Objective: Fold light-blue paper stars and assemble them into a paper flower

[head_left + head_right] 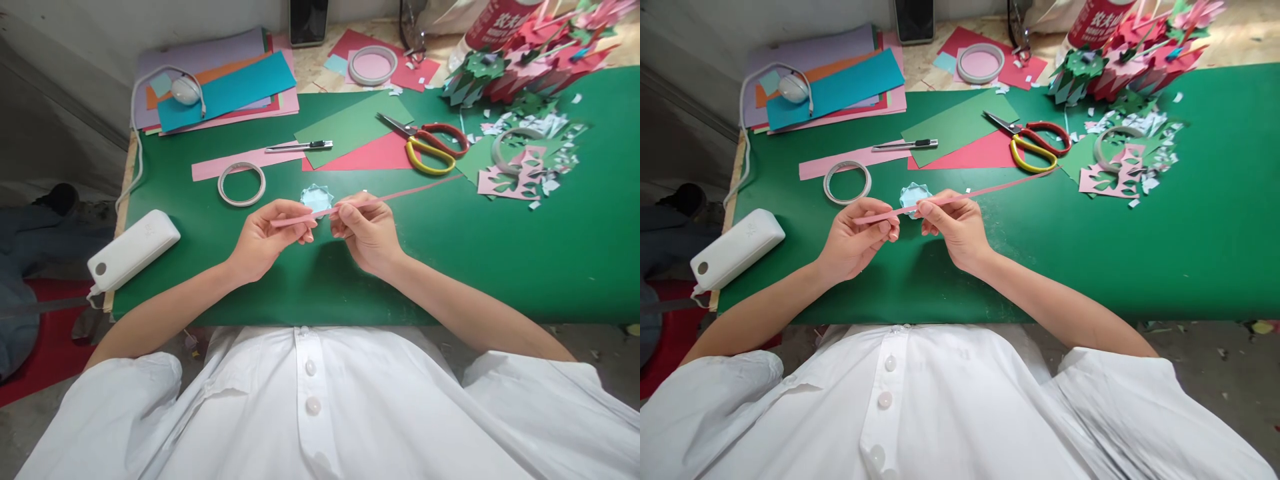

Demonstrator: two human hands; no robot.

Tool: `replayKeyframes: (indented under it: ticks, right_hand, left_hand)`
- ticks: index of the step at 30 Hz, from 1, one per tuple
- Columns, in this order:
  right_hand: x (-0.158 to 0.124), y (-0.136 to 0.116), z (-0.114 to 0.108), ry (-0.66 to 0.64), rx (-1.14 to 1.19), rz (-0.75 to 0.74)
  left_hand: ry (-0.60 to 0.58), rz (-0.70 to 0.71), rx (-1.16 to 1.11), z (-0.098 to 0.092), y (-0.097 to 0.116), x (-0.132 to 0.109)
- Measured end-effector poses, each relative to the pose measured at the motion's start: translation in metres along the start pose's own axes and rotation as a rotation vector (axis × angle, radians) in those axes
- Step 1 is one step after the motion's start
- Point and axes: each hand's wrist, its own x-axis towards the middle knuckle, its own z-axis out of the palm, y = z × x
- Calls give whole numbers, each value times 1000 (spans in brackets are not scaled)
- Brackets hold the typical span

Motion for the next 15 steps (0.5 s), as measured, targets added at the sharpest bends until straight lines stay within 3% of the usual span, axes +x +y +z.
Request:
replayKeyframes:
  ticks: [7,15]
  right_hand:
    - [-1,1,0,-39,-23,19]
    - [-2,1,0,-81,-63,42]
  left_hand:
    - [-43,27,42,-2,-3,-4]
    - [85,5,-81,1,0,0]
